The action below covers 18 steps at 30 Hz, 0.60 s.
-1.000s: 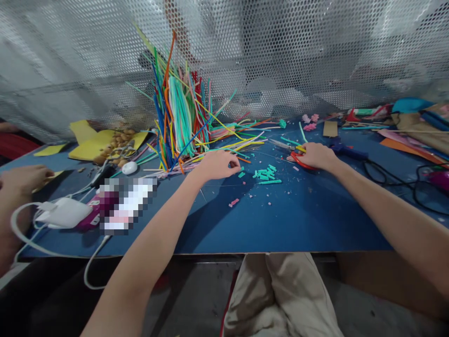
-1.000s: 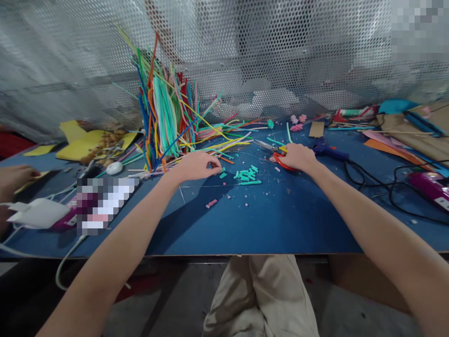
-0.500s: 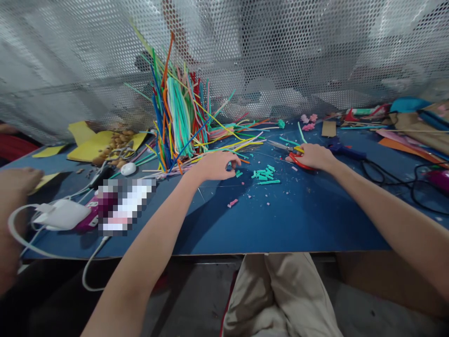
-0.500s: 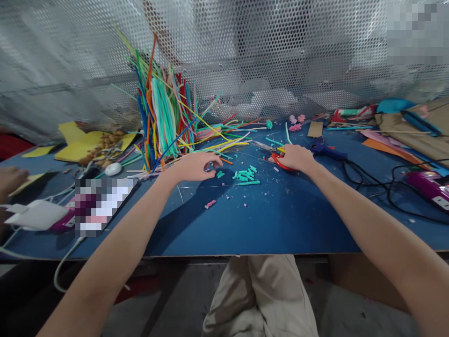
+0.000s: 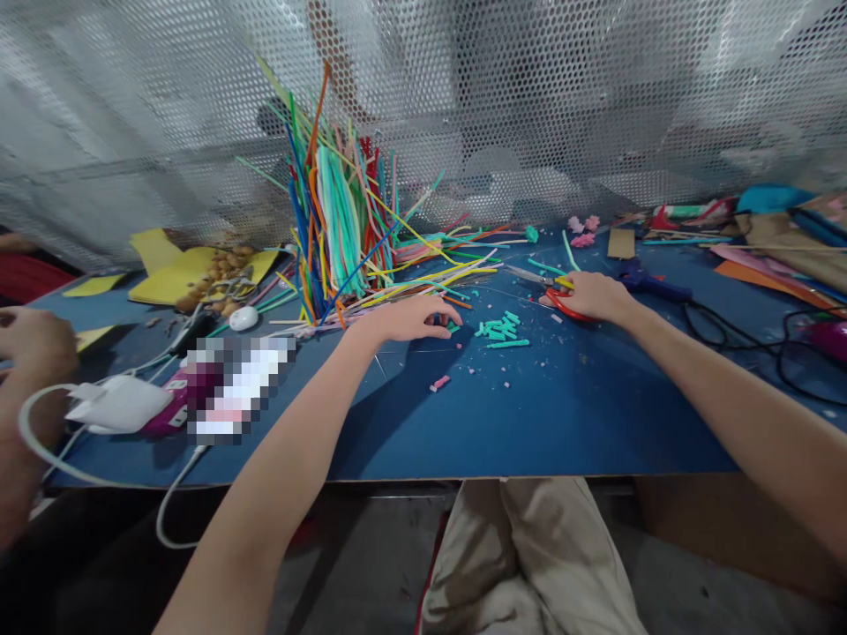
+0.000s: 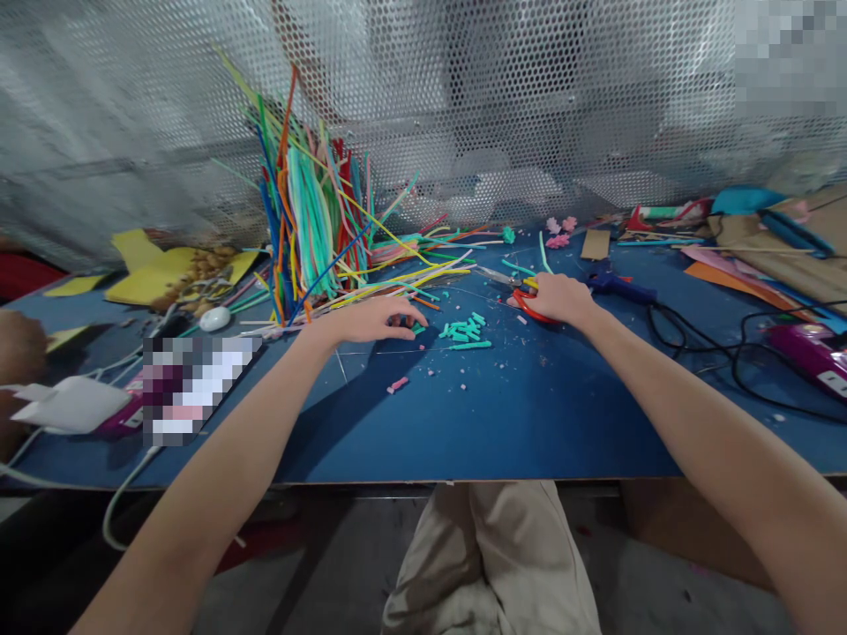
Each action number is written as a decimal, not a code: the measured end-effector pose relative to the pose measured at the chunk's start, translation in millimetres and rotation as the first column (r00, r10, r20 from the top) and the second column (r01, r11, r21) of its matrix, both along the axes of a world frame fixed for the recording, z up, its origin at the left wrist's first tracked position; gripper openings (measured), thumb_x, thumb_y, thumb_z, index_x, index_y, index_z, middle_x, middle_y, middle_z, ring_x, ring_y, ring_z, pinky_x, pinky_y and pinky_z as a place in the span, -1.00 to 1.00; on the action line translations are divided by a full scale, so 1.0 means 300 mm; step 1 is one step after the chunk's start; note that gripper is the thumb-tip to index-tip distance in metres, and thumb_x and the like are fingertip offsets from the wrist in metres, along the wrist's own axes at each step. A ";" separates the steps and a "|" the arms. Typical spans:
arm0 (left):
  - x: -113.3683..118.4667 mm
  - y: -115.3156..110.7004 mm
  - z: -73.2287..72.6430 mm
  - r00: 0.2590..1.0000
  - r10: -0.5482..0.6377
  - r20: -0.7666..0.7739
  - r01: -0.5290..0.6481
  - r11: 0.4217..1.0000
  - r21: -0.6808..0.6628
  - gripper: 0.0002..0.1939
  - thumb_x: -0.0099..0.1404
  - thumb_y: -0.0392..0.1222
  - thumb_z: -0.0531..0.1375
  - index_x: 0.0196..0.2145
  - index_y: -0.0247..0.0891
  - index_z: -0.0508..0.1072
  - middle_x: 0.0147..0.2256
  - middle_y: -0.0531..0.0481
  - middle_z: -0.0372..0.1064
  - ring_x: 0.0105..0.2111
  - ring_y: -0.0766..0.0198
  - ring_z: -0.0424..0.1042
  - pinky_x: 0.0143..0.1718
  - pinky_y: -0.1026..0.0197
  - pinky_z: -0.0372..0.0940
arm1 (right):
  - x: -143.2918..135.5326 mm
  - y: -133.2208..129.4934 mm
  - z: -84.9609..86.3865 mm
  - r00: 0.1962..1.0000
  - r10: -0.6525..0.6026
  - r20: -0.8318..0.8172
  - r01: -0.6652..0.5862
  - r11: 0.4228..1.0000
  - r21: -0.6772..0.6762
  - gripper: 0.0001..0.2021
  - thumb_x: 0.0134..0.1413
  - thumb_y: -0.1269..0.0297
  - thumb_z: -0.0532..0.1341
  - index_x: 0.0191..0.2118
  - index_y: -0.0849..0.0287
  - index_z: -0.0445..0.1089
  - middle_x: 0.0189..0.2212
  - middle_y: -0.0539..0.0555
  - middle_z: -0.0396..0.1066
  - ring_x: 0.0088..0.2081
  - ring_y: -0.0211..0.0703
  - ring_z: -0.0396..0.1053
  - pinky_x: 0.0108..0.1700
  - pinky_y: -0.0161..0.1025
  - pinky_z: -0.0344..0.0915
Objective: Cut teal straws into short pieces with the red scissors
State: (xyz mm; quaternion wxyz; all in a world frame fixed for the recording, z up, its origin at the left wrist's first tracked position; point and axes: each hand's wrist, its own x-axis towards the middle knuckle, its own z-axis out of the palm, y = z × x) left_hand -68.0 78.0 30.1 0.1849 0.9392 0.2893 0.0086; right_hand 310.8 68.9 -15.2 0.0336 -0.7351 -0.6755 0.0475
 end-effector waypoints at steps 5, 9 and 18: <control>0.008 0.001 0.001 0.999 -0.034 0.012 0.034 0.999 -0.017 -0.66 0.41 0.05 0.19 -0.01 -0.17 0.57 -0.07 -0.10 0.52 -0.16 0.20 0.46 -0.20 0.25 0.27 | -0.003 -0.002 0.001 1.000 -0.007 0.002 0.007 1.000 -0.003 -0.16 0.00 -0.51 0.09 0.06 0.17 0.47 -0.03 0.36 0.54 -0.04 0.36 0.52 -0.09 0.11 0.41; 0.008 -0.001 0.002 1.000 -0.021 0.016 0.022 0.999 -0.035 -0.70 0.40 0.05 0.21 -0.10 -0.19 0.57 -0.11 -0.09 0.52 -0.20 0.22 0.47 -0.26 0.26 0.27 | 0.001 0.001 -0.004 1.000 -0.005 0.003 0.005 1.000 -0.001 -0.17 0.00 -0.50 0.11 0.07 0.15 0.47 -0.04 0.35 0.54 -0.04 0.35 0.52 -0.10 0.11 0.42; 0.047 -0.067 0.038 0.715 0.271 0.644 -0.620 0.671 0.407 -0.58 0.52 -0.01 0.04 0.25 -0.15 0.29 -0.19 -0.07 0.51 -0.40 0.30 0.42 -0.30 0.23 0.28 | -0.006 -0.008 0.004 1.000 0.011 0.005 -0.011 1.000 0.021 -0.23 0.02 -0.47 0.12 0.02 0.15 0.49 -0.07 0.35 0.56 -0.07 0.36 0.52 -0.11 0.12 0.42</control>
